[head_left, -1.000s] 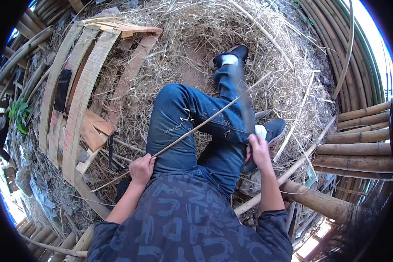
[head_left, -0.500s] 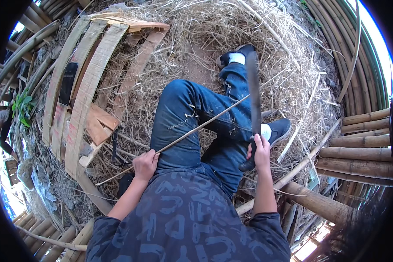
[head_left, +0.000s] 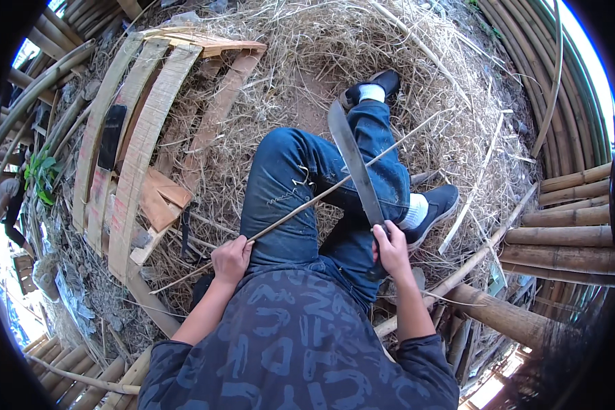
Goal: The person sits on a straw-covered floor and uses a machete to shave a long strip of bamboo. They hold the bamboo strip with one hand and repeatedly scrape the blade along its length to smooth the surface, handling one strip at a time.
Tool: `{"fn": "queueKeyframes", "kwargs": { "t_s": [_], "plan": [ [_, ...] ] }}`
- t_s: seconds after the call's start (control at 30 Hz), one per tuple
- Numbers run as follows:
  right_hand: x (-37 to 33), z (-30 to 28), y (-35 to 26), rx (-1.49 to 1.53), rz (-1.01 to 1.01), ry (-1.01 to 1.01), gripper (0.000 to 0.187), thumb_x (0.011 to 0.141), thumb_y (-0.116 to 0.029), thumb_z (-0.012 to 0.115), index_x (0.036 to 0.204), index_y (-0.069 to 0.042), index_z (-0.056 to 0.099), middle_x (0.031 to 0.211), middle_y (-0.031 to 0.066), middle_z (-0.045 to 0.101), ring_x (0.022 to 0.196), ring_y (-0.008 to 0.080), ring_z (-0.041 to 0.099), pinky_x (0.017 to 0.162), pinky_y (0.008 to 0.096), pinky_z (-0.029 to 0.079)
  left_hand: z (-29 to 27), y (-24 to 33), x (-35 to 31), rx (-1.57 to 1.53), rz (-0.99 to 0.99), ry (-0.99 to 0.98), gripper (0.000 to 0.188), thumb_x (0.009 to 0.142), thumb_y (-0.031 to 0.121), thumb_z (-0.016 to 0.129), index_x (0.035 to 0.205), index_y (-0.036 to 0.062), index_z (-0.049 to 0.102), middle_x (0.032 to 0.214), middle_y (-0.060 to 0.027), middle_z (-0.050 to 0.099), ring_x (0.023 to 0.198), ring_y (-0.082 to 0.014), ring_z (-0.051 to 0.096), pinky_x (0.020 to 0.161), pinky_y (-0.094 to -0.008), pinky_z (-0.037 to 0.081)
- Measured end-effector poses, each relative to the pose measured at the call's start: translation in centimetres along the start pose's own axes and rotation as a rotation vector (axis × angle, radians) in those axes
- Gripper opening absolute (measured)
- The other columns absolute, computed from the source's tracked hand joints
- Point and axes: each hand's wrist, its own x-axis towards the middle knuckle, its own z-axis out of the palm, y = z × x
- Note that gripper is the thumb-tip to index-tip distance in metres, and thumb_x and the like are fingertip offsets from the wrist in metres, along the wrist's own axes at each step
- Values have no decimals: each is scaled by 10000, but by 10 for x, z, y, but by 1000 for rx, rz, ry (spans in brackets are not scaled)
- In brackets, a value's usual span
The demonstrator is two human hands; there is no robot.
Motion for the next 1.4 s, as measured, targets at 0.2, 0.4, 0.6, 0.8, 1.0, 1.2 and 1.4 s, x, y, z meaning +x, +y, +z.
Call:
{"fn": "queueKeyframes", "kwargs": {
  "t_s": [0.2, 0.4, 0.6, 0.8, 1.0, 1.2, 1.4],
  "plan": [
    [9, 14, -7, 143, -54, 225, 242, 991, -247, 499, 888, -28, 501, 546, 23, 491, 408, 102, 478, 383, 253, 385, 6, 2, 0, -15, 21, -5, 242, 885, 248, 617, 743, 85, 508, 575, -103, 533, 546, -294, 571, 479, -412, 422],
    [3, -1, 6, 85, -16, 50, 245, 970, -245, 532, 854, -29, 533, 558, 19, 503, 419, 90, 483, 386, 234, 380, 0, 1, -1, -1, 5, -1, 234, 889, 241, 614, 747, 86, 512, 574, -103, 535, 545, -290, 573, 480, -413, 426],
    [-1, 20, 10, 56, -13, 114, 248, 975, -257, 522, 903, -19, 508, 548, 24, 496, 406, 102, 480, 385, 241, 380, 1, 4, 2, -27, 4, -30, 224, 883, 225, 618, 745, 82, 517, 579, -112, 543, 552, -303, 579, 483, -421, 427],
    [8, -16, -3, 189, -16, 210, 259, 979, -249, 516, 856, -21, 530, 550, 18, 497, 405, 93, 466, 385, 239, 386, 1, 6, 1, -55, -4, -36, 210, 877, 211, 628, 751, 80, 522, 582, -118, 546, 556, -318, 579, 487, -432, 426],
    [-1, -16, 1, 8, 33, -4, 223, 950, -231, 565, 927, -9, 577, 556, 16, 503, 423, 82, 471, 399, 242, 378, 2, 4, 3, -23, 1, -18, 236, 885, 223, 619, 739, 78, 503, 584, -119, 548, 558, -318, 580, 483, -435, 421],
    [-5, 5, -3, 66, 18, 65, 238, 964, -245, 553, 893, -21, 511, 561, 17, 503, 425, 83, 484, 394, 239, 386, 3, 5, 2, -1, -2, -60, 237, 883, 224, 621, 739, 74, 508, 581, -114, 545, 555, -310, 580, 481, -426, 423],
    [-1, -4, 0, 207, -52, 104, 239, 974, -227, 532, 830, -35, 531, 553, 3, 494, 413, 74, 461, 391, 228, 374, 5, 1, 0, -18, -7, -34, 217, 877, 218, 628, 749, 79, 520, 585, -109, 546, 553, -304, 580, 483, -425, 424]
  ]
}}
